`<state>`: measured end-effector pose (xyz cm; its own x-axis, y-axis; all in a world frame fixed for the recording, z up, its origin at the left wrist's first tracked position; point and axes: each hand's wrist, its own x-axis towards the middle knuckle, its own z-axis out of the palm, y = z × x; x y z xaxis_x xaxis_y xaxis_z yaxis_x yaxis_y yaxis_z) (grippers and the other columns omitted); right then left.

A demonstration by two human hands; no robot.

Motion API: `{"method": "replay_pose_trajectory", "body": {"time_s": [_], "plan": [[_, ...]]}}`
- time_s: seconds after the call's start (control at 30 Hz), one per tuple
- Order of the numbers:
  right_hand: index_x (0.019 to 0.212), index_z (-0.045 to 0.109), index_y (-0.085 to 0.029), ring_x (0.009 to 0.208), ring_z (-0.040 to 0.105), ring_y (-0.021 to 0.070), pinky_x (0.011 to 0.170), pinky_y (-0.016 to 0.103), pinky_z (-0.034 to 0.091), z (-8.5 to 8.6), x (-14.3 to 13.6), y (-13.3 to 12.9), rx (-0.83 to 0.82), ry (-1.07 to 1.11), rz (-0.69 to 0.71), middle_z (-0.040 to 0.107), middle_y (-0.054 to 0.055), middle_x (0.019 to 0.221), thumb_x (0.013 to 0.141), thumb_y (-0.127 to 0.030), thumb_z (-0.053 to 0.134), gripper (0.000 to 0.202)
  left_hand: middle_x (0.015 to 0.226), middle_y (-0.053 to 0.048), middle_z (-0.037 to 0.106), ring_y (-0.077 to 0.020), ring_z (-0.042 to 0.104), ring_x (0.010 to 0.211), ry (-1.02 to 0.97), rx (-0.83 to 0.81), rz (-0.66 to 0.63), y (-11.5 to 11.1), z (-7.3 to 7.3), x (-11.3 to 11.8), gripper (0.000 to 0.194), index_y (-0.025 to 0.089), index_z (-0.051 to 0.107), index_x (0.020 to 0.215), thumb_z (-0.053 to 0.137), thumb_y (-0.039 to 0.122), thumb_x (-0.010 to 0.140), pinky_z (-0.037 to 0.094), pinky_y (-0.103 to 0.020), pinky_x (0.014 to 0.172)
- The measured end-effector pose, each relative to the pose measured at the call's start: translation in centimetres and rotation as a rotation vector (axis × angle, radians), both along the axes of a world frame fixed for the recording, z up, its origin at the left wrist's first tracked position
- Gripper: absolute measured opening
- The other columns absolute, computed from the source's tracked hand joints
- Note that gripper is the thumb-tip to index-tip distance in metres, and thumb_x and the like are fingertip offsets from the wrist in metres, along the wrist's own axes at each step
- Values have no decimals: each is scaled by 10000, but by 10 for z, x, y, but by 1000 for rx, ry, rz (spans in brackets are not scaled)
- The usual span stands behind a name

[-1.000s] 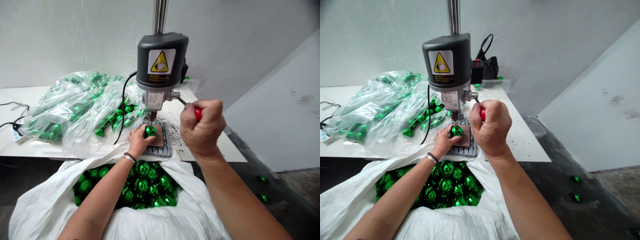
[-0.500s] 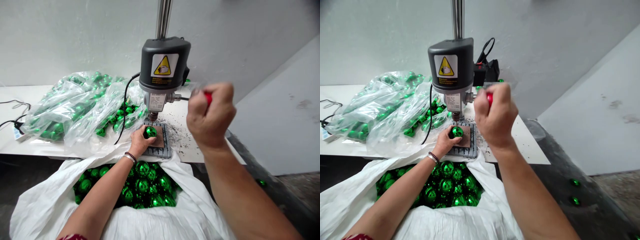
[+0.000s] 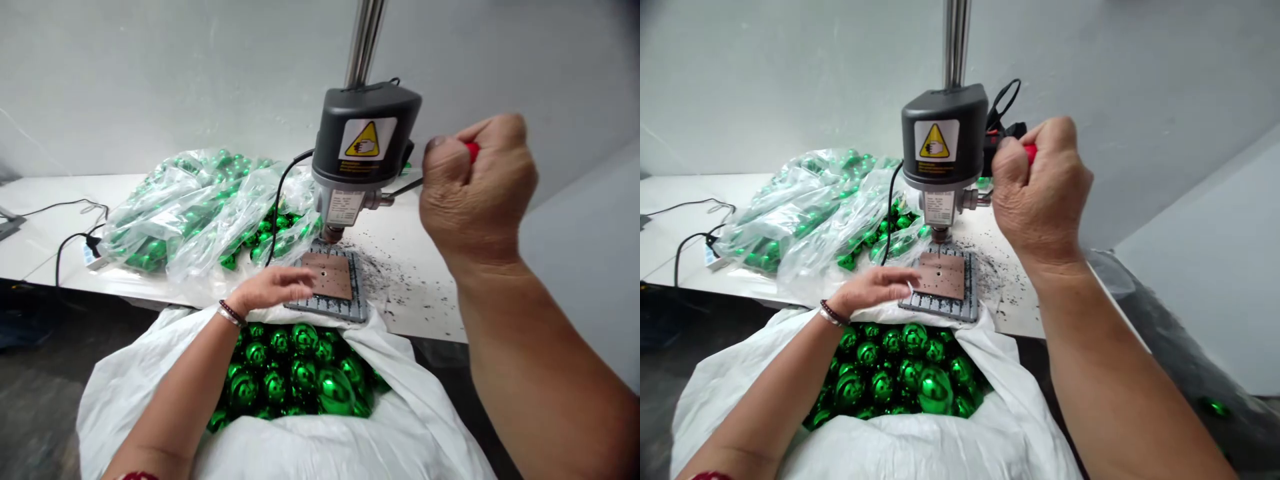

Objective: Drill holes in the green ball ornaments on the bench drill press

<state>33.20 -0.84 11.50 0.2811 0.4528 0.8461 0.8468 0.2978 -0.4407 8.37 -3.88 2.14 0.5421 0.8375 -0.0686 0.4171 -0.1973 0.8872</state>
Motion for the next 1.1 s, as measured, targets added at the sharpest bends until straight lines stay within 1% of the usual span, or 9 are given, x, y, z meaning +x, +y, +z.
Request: {"method": "replay_pose_trajectory", "body": {"time_s": [0.07, 0.13, 0.27, 0.47, 0.57, 0.67, 0.83, 0.93, 1.1], "plan": [[843, 514, -152, 638, 367, 46, 661, 247, 266, 0, 1, 1, 18, -8, 5, 502, -23, 739, 907, -371, 424, 245, 1024, -71, 748, -228, 682, 949, 212, 194, 312, 15, -1, -18, 301, 230, 723, 1086, 537, 297, 860, 529, -352, 857], [837, 519, -150, 637, 367, 46, 660, 251, 270, 0, 1, 2, 22, -6, 12, 503, -20, 740, 900, -351, 440, 225, 1028, -119, 741, -271, 671, 1006, 573, 328, 526, 31, -4, -41, 331, 197, 732, 1043, 464, 153, 854, 496, -389, 907], [834, 524, -150, 636, 377, 49, 655, 252, 279, -1, 0, 1, 28, -7, 10, 494, -22, 723, 901, -337, 442, 215, 1111, -199, 696, -357, 645, 1047, 1074, 286, 558, 47, -15, -83, 357, 147, 703, 1061, 472, 109, 791, 497, -424, 848], [823, 522, -141, 623, 383, 40, 629, 232, 282, -2, 0, -1, 75, -34, 16, 498, -26, 712, 904, -340, 457, 224, 1137, -187, 673, -390, 602, 1080, 1174, 316, 517, 43, -31, -88, 431, 178, 642, 1152, 608, 222, 725, 489, -419, 811], [832, 533, -128, 627, 386, 38, 630, 224, 287, -1, -1, -2, 51, -17, 9, 502, -25, 706, 894, -323, 476, 213, 1029, -156, 697, -348, 624, 1008, 998, 350, 559, 41, -26, -81, 444, 177, 646, 1147, 647, 317, 726, 474, -402, 822], [840, 534, -126, 636, 388, 34, 639, 217, 286, -1, -2, -3, 52, -12, 24, 505, -28, 719, 896, -334, 466, 225, 916, -70, 689, -241, 627, 858, 531, 290, 610, 37, -12, -73, 480, 190, 639, 1148, 655, 436, 736, 475, -346, 783], [861, 494, -140, 630, 354, 35, 660, 208, 281, 1, -2, -7, 8, 2, 78, 450, -41, 708, 924, -383, 398, 268, 991, -50, 668, -154, 619, 839, -354, -133, 446, 30, 3, -43, 508, 169, 633, 1142, 719, 406, 701, 511, -283, 762], [875, 460, -141, 649, 348, 45, 696, 219, 303, 5, -4, -9, -75, 35, 84, 427, -34, 726, 924, -369, 415, 237, 981, -61, 680, -128, 640, 736, -487, -379, 436, 29, -8, -15, 582, 171, 573, 1245, 741, 311, 705, 535, -279, 719], [821, 417, -161, 637, 311, 52, 673, 225, 299, 12, -7, -12, -92, 89, 114, 384, -39, 690, 891, -333, 482, 197, 1016, -68, 690, -125, 665, 695, -418, -481, 423, 37, -35, 26, 458, 183, 610, 1209, 690, 298, 773, 525, -226, 611]]}}
